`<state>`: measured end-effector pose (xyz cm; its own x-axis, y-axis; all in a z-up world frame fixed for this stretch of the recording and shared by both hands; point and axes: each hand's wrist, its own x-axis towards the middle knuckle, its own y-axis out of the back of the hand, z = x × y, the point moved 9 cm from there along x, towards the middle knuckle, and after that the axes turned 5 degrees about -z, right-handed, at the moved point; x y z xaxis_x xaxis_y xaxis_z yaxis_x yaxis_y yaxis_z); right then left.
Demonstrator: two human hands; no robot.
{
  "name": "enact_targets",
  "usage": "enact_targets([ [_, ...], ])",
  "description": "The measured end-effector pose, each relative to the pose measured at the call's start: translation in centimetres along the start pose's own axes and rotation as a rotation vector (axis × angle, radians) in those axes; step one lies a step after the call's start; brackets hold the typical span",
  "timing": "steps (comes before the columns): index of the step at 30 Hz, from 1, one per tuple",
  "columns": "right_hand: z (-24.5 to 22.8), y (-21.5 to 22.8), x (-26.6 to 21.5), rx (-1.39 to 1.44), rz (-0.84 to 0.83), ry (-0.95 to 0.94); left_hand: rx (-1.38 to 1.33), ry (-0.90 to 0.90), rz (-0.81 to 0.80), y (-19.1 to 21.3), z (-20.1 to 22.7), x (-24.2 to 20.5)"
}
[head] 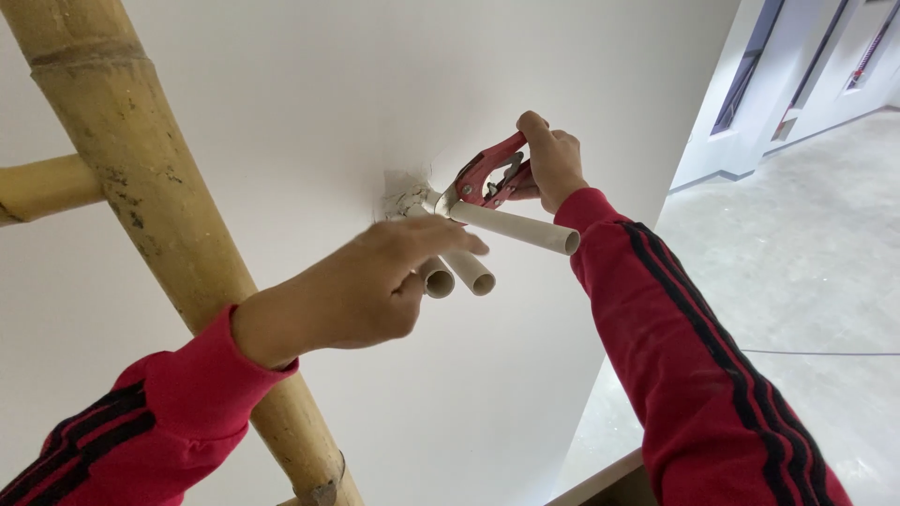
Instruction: Cutting PVC pipes protruding from a wall using a manual ratcheting pipe cutter while standing on a ladder.
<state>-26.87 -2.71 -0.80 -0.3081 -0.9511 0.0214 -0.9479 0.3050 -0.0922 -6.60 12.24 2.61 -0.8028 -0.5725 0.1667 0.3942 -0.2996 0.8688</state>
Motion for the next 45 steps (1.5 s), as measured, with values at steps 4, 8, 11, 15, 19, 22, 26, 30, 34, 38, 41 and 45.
enact_targets([
  [4,-0.8,-0.3,1.3,-0.106,0.080,0.056,0.032,-0.038,-0.031,-2.0,-0.7,0.3],
  [8,-1.1,-0.8,2.4,-0.101,0.076,0.136,0.009,0.024,-0.038,-2.6,-1.2,-0.2],
  [11,-2.2,-1.4,3.3,-0.233,0.094,0.283,-0.024,-0.007,-0.037,-2.7,-0.9,-0.3],
  [15,-4.8,-2.9,2.4,-0.382,0.080,0.587,-0.083,-0.002,-0.053,-3.0,-0.7,-0.2],
  [19,-6.5,-4.8,1.3,-0.507,0.023,0.828,-0.085,-0.044,-0.042,-3.5,-0.9,-0.1],
  [22,-6.3,-5.1,1.2,-0.478,-0.004,0.886,-0.066,-0.138,0.027,-3.3,-0.6,-0.1],
  [26,-4.1,-4.6,4.5,-0.259,-0.066,0.672,-0.090,-0.131,0.029,-3.3,-0.7,-0.3],
  [30,-0.1,-2.0,6.3,0.162,0.008,0.356,-0.071,-0.192,0.095,-3.0,-0.3,-0.7],
  [34,0.3,-1.7,6.2,0.197,0.028,0.296,-0.057,-0.197,0.107,-2.7,-0.3,-0.5],
  [38,3.5,-0.6,6.3,0.298,0.077,0.147,-0.075,-0.185,0.110,-2.8,-0.4,-0.6],
  [41,5.5,0.1,5.3,0.371,0.144,0.081,-0.084,-0.179,0.090,-3.1,-0.4,-0.6],
  [45,12.3,0.0,3.4,0.211,0.096,-0.045,-0.062,-0.160,0.077,-2.7,-0.3,-0.6],
])
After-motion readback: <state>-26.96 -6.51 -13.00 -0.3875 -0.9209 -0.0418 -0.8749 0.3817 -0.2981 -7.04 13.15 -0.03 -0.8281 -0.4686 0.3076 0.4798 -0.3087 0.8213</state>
